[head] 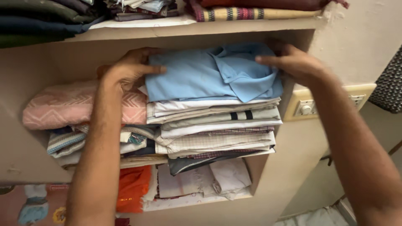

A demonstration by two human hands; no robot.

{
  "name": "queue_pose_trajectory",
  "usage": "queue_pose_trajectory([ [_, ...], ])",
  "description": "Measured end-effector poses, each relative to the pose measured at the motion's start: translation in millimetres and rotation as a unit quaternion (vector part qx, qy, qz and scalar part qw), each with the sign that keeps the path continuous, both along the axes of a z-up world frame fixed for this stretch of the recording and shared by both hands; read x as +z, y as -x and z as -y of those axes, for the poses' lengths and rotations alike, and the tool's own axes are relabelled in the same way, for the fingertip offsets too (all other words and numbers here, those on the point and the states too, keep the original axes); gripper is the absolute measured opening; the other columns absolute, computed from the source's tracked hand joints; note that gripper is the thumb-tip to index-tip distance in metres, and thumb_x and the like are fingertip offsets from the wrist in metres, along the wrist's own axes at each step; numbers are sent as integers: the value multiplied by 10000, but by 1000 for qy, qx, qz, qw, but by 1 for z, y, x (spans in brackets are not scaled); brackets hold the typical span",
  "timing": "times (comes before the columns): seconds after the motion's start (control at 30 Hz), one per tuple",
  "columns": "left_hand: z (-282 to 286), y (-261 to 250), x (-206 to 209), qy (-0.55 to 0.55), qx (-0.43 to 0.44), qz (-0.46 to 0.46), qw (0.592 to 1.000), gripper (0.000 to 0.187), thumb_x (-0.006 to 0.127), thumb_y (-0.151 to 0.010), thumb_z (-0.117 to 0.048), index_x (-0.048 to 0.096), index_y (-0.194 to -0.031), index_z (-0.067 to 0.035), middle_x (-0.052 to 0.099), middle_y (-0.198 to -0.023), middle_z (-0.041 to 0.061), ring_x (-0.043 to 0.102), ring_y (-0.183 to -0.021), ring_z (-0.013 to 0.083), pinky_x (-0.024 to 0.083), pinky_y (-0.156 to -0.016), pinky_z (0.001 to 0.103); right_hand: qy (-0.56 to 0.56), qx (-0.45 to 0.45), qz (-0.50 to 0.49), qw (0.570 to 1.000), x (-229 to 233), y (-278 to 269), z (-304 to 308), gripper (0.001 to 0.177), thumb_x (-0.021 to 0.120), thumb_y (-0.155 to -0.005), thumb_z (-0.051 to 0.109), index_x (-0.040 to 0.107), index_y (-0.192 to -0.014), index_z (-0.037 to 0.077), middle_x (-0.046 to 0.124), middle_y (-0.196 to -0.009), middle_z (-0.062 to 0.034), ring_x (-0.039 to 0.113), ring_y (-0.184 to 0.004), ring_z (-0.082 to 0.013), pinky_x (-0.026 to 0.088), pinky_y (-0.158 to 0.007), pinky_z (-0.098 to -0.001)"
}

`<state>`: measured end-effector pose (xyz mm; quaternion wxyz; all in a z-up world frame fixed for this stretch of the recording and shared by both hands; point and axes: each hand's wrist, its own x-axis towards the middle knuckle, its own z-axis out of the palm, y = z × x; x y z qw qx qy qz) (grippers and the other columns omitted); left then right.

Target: The person folds a striped shirt, a white shirt, a light blue shirt, white shorts, and dark shorts on a low green table. After folding each item, they place it on a shelf in a closet.

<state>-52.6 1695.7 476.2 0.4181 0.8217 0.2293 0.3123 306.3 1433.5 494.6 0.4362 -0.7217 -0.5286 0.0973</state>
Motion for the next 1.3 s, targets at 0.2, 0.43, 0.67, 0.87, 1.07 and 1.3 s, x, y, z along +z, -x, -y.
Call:
queue_pose_trajectory([
  [0.2, -1, 5, 10, 14, 2, 1, 1000, 818, 900, -726, -65, 524, -1451, -112, 452, -1553, 243, 485, -1379, 296, 451, -1087, 383, 91, 87, 166, 978, 15, 1, 21, 1121, 888, -511, 378, 454, -1527, 183, 474, -1513, -219, 447, -1395, -375, 361, -1169, -478],
  [0.43, -3, 10, 7, 2, 91, -138, 986, 717, 820, -701, -128, 651, -1391, -234, 643, -1454, 73, 720, -1136, 267, 563, -949, 379, 166, 0, 102, 981, 18, 17, 26, 672, 806, -771, 375, 636, -1415, 284, 589, -1485, -149, 561, -1349, -323, 426, -1137, -452],
  [0.67, 13, -15, 2, -232, 177, -240, 926, 859, 799, -797, -566, 504, -1486, -148, 531, -1503, 139, 545, -1337, 323, 399, -1147, 452, 156, -110, 332, 924, 3, 34, 18, 555, 715, -931, 306, 591, -1457, 181, 561, -1456, -230, 546, -1317, -393, 435, -1128, -448],
  [0.87, 36, -75, -15, -463, 69, -120, 875, 779, 584, -989, -647, 467, -1548, -117, 288, -1649, 230, 293, -1469, 431, 233, -1160, 592, -13, 12, 605, 796, -26, 56, 10, 545, 746, -815, 463, 677, -1297, 217, 528, -1499, -152, 503, -1341, -349, 408, -1024, -536],
  [1.07, 51, -86, -32, -472, 116, -63, 872, 824, 553, -994, -651, 399, -1553, -67, 347, -1612, 264, 364, -1469, 409, 256, -1140, 631, -4, -12, 340, 940, -8, 28, -9, 285, 642, -1014, 305, 711, -1176, 82, 729, -1159, -142, 718, -959, -295, 590, -870, -434],
  [1.3, 66, -83, -28, -487, 142, -95, 857, 912, 646, -862, -725, 467, -1495, -93, 477, -1507, 218, 477, -1340, 400, 327, -1062, 596, -4, -84, 280, 956, -25, 13, -22, 258, 706, -1009, 310, 747, -1116, 78, 754, -1020, -165, 724, -858, -313, 563, -855, -440],
])
